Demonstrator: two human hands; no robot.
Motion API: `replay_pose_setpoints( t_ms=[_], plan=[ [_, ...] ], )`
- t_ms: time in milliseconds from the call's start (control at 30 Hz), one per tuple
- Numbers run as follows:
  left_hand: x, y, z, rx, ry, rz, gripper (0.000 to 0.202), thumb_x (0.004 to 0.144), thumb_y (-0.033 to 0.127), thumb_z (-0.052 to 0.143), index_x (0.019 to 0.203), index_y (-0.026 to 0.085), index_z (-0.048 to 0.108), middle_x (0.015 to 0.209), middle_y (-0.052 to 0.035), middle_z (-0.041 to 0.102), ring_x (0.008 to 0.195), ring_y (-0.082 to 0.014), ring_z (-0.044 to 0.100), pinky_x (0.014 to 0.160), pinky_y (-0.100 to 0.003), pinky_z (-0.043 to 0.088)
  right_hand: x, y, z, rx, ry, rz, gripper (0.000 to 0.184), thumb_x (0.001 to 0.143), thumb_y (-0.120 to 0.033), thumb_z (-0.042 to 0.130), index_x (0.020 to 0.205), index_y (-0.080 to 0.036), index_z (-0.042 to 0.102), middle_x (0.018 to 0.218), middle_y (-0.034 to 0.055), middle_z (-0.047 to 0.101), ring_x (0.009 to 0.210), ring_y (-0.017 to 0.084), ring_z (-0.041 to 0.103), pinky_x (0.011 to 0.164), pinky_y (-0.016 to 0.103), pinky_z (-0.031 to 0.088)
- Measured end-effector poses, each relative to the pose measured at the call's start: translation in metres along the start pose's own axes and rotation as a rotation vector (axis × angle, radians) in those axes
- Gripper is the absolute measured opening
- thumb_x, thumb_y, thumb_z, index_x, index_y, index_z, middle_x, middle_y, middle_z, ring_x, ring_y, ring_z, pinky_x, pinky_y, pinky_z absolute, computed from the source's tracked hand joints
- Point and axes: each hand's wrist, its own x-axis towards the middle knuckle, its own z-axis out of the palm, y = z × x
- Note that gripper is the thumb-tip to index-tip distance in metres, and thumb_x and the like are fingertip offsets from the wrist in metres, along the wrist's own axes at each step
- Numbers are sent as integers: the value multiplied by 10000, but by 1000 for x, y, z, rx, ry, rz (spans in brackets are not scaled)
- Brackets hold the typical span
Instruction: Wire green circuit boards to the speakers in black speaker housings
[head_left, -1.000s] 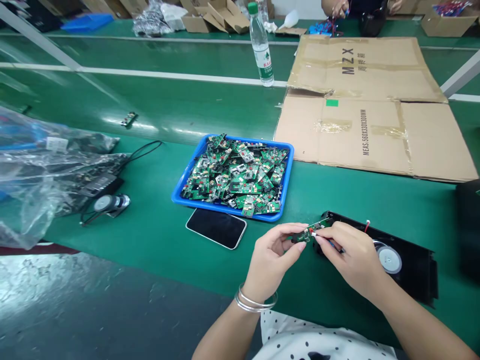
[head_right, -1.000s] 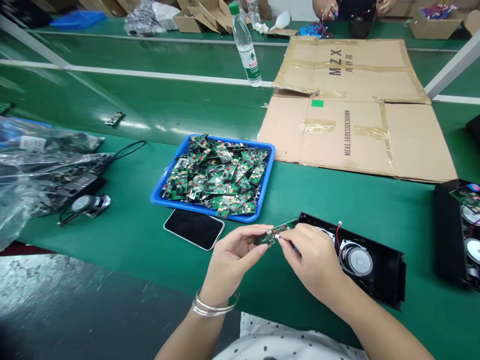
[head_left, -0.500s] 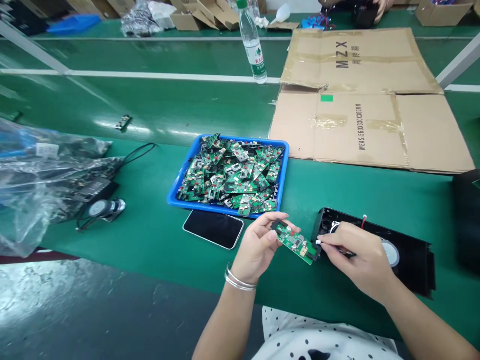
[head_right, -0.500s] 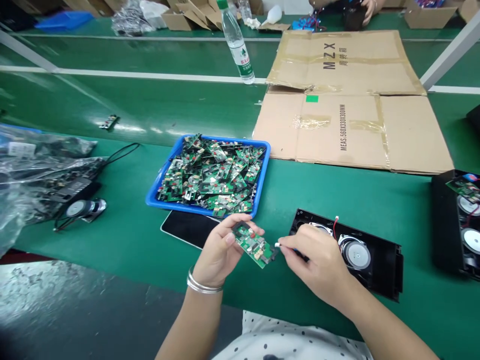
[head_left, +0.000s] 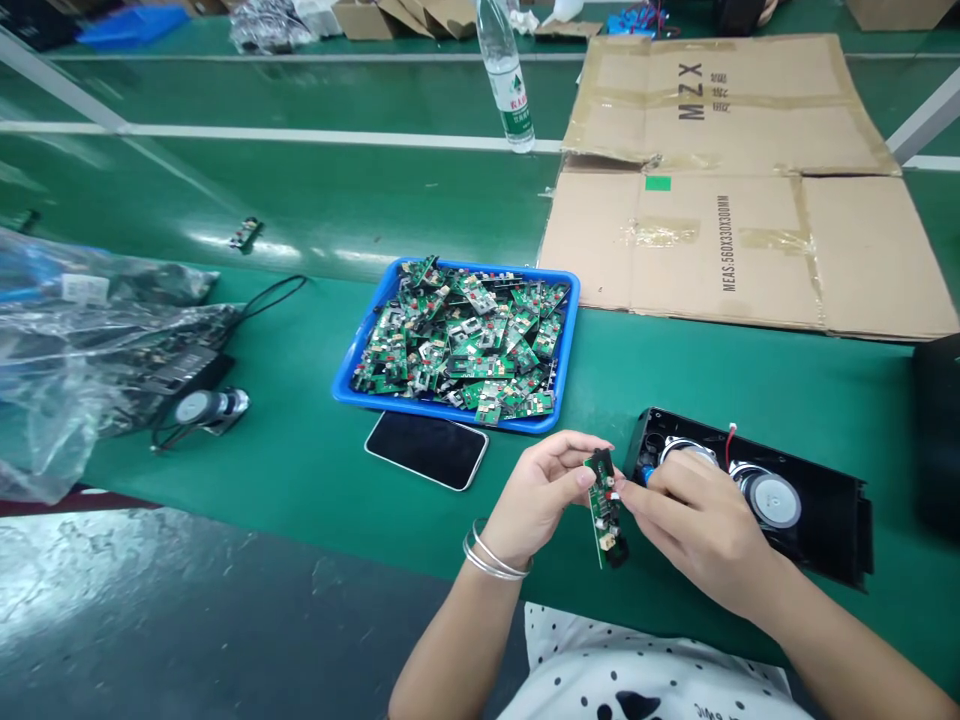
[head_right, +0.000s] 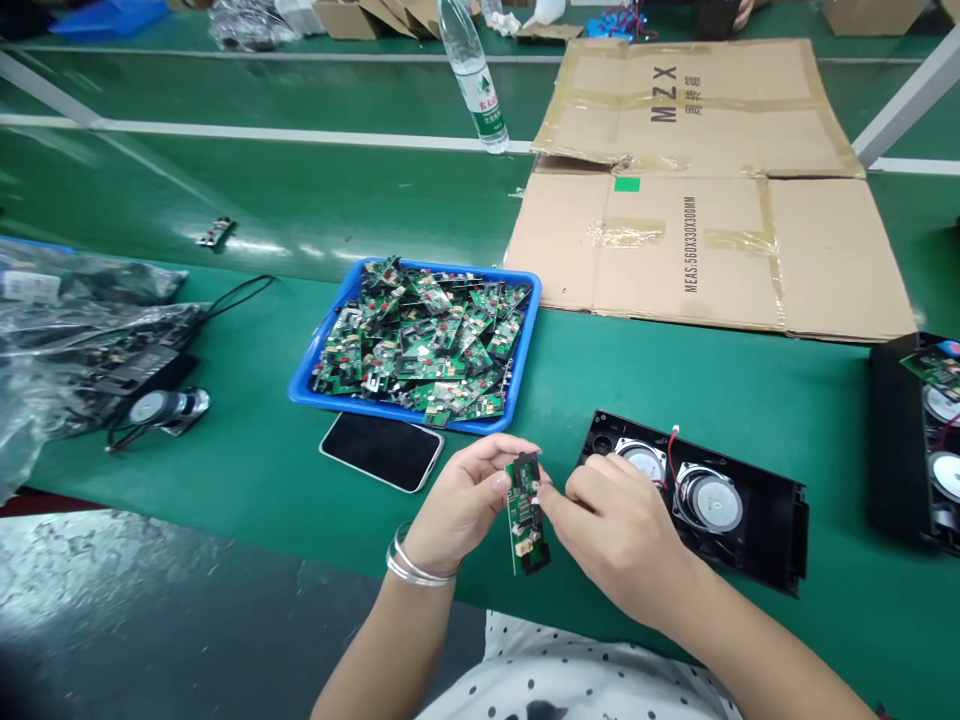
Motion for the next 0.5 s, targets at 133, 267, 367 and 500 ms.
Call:
replay_pose_setpoints(
  t_ms=[133, 267, 367, 500],
  plan=[
    [-1, -1, 1, 86, 56, -10, 369, 655, 373, 787, 931, 149, 686, 782, -68, 729, 700, -166, 678, 571, -205, 522, -1, 0, -2, -84, -43, -58, 197, 912, -100, 471, 949, -86, 665, 623, 21, 468, 597, 137, 349, 533, 300, 254],
    [-5, 4, 8, 168, 123, 11, 280, 664, 283, 783, 904, 159, 708, 762, -51, 731, 703, -158, 679, 567, -197, 542, 0, -3, -4, -152, -86, -138, 252, 915, -71, 410, 899, -50, 660, 639, 46, 481, 607, 152, 357, 532, 309, 265],
    [-10, 7, 14, 192, 171, 45, 223, 671, 212, 771, 886, 177, 721, 750, -33, 737, 692, -141, 681, 555, -174, 548, 0, -5, -3, -139, -58, -182, 270, 911, -50, 386, 847, -49, 648, 635, 55, 487, 606, 157, 359, 539, 310, 276],
    [-15, 9, 20, 213, 164, 106, 246, 643, 133, 776, 878, 197, 738, 777, -19, 744, 714, -131, 689, 623, -169, 561, -5, -2, 2, -89, 10, -203, 208, 903, -41, 413, 896, -43, 621, 606, 40, 479, 593, 151, 353, 530, 302, 256]
  ],
)
